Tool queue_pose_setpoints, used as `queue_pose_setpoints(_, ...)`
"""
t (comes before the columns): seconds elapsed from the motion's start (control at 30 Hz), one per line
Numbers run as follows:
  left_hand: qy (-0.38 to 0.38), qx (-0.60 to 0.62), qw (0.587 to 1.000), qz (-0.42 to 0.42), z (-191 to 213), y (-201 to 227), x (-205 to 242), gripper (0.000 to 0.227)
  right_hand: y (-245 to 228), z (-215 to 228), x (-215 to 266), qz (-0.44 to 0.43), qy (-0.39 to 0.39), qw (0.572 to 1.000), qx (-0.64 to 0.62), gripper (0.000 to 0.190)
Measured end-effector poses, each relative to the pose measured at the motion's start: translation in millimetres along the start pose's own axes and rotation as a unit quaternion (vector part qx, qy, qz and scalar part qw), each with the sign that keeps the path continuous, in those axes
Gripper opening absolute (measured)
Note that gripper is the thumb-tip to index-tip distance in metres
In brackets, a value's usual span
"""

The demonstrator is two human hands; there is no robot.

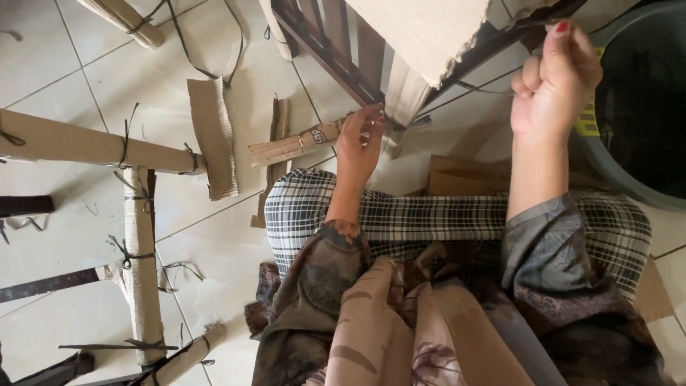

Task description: Tying pieces of cardboard to a wooden chair frame using thin wire to secure them.

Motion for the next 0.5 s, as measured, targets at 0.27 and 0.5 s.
queue_pose_setpoints(0.27,-0.003,-0.010,1.000,0.016,0,-1,0,0.029,3,0,-11,0.000,-0.017,0.998,-0.056,0.021)
queue_pose_setpoints(0.5,-0.005,-0.023,1.000,-0.016,-7,-3,0,0.038,-2,-21,0,-0.006,-0.048,0.995,-0.089,0.010)
Point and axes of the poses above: each hand's wrist, its own x-axis away from the middle knuckle, its own z-axis out of the back of the hand, y = z × x, the point moved 10 cm from there along -x, towards the middle knuckle, and after that the axes turned 2 degrees about -y, right-handed, at the moved point
